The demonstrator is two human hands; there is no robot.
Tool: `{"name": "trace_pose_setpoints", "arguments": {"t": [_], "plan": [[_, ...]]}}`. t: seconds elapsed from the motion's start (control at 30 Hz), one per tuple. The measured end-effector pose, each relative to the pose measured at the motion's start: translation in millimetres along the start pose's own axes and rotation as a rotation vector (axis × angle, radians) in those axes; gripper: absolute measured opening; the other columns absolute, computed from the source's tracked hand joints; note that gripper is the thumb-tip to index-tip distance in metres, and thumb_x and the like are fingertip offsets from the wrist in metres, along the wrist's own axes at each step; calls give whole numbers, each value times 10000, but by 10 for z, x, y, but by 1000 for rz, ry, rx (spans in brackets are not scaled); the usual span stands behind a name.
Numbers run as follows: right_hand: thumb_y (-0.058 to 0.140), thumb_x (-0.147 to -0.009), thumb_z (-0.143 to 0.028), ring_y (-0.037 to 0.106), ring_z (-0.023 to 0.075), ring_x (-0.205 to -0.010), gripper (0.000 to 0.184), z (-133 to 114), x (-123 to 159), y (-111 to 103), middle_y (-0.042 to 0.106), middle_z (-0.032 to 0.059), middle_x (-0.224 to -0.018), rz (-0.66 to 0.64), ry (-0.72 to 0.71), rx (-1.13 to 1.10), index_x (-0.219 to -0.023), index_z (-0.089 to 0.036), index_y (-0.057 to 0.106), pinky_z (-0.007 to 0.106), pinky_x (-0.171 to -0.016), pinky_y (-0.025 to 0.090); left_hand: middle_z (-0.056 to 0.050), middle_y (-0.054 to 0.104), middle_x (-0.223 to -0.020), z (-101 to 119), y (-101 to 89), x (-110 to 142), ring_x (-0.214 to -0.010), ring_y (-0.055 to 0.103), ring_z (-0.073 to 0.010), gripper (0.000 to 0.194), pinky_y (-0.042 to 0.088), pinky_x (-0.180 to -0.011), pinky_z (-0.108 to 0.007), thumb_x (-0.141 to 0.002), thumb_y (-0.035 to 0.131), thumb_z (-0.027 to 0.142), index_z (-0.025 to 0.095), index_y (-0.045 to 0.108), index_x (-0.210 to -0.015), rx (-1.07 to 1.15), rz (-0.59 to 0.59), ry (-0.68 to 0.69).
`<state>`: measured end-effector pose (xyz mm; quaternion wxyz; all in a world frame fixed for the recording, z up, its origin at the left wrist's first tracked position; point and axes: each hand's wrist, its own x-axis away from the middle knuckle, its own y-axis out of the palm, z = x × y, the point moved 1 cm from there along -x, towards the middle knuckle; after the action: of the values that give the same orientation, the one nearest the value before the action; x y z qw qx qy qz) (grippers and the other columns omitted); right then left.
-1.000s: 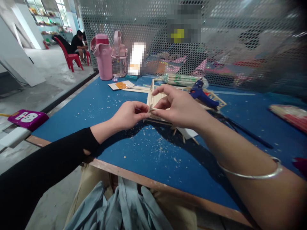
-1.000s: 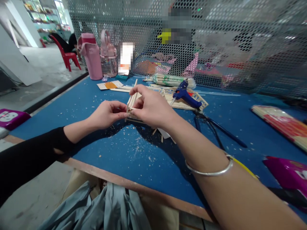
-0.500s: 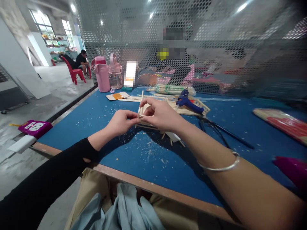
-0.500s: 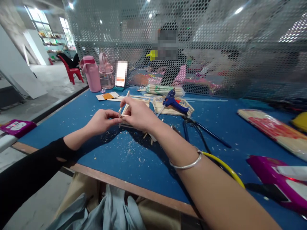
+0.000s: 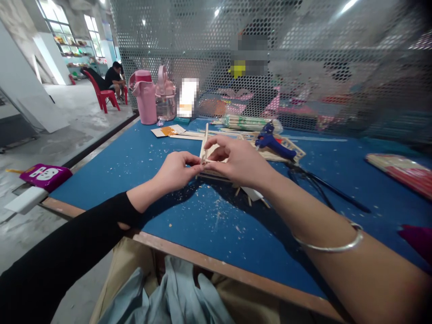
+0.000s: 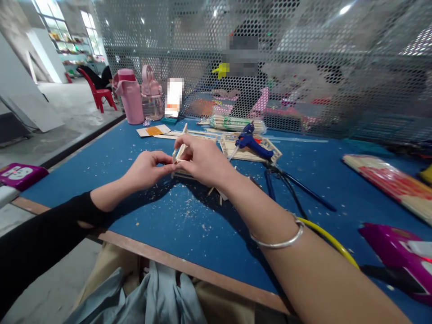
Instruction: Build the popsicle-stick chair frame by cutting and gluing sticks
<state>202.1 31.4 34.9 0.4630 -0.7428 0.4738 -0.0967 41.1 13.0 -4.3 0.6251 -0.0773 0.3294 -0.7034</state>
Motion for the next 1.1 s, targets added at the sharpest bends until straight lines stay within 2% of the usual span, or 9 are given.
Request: {"name": "trace_pose_setpoints", "arguments": {"t": [0.1, 0.2, 0.47, 0.67, 0.77, 0.93, 1.1], "plan": [[634, -677, -196, 575, 146, -612, 181, 26, -1, 7, 626, 4, -680, 13, -22, -23, -784, -212, 489, 283, -576, 440, -74, 736, -841, 5, -1, -1, -760, 629, -177, 144, 449, -725, -316, -784, 640, 256, 156, 737, -817, 1, 3, -11], [634, -680, -222, 508, 125, -572, 160, 31, -6, -5, 567, -3, -637, 11, -58, 43, -681, -207, 475, 271, -545, 400, -84, 739, -841, -1, 6, -5, -764, 631, -175, 148, 448, -732, -313, -785, 641, 237, 135, 737, -833, 4, -5, -21], [602, -704, -249, 518, 130, -588, 129, -7, 18, -27, 574, 0, -639, 21, -165, 193, -695, -201, 482, 262, -561, 383, -73, 742, -829, -23, 16, -8, -748, 629, -164, 150, 459, -717, -295, -777, 656, 230, 127, 740, -847, 27, -1, -28], [588, -700, -188, 588, 144, -629, 116, 6, 11, -35, 629, 1, -674, 1, -86, 117, -718, -215, 476, 261, -569, 420, -65, 743, -824, -26, 28, -10, -742, 632, -166, 125, 457, -705, -301, -761, 652, 206, 141, 740, -820, 39, 18, -32], [602, -676, -154, 608, 156, -635, 132, -13, 22, -27, 637, 7, -674, 32, -29, 110, -702, -210, 486, 270, -564, 425, -64, 745, -810, -35, 46, -4, -721, 631, -166, 130, 452, -685, -306, -763, 649, 218, 143, 740, -818, 61, 31, -49], [621, -656, -132, 602, 163, -617, 157, -23, 42, 8, 628, 12, -657, 100, 44, 104, -677, -205, 483, 285, -555, 431, -64, 746, -798, -66, 75, -5, -706, 635, -170, 110, 460, -669, -314, -749, 662, 214, 151, 739, -795, 116, 57, -42], [629, -650, -118, 595, 157, -603, 201, -13, 29, 4, 619, 3, -653, 89, 61, 66, -715, -212, 465, 279, -539, 427, -62, 745, -782, -81, 84, -10, -695, 636, -166, 85, 476, -679, -316, -743, 671, 202, 152, 732, -773, 132, 67, -15]]}}
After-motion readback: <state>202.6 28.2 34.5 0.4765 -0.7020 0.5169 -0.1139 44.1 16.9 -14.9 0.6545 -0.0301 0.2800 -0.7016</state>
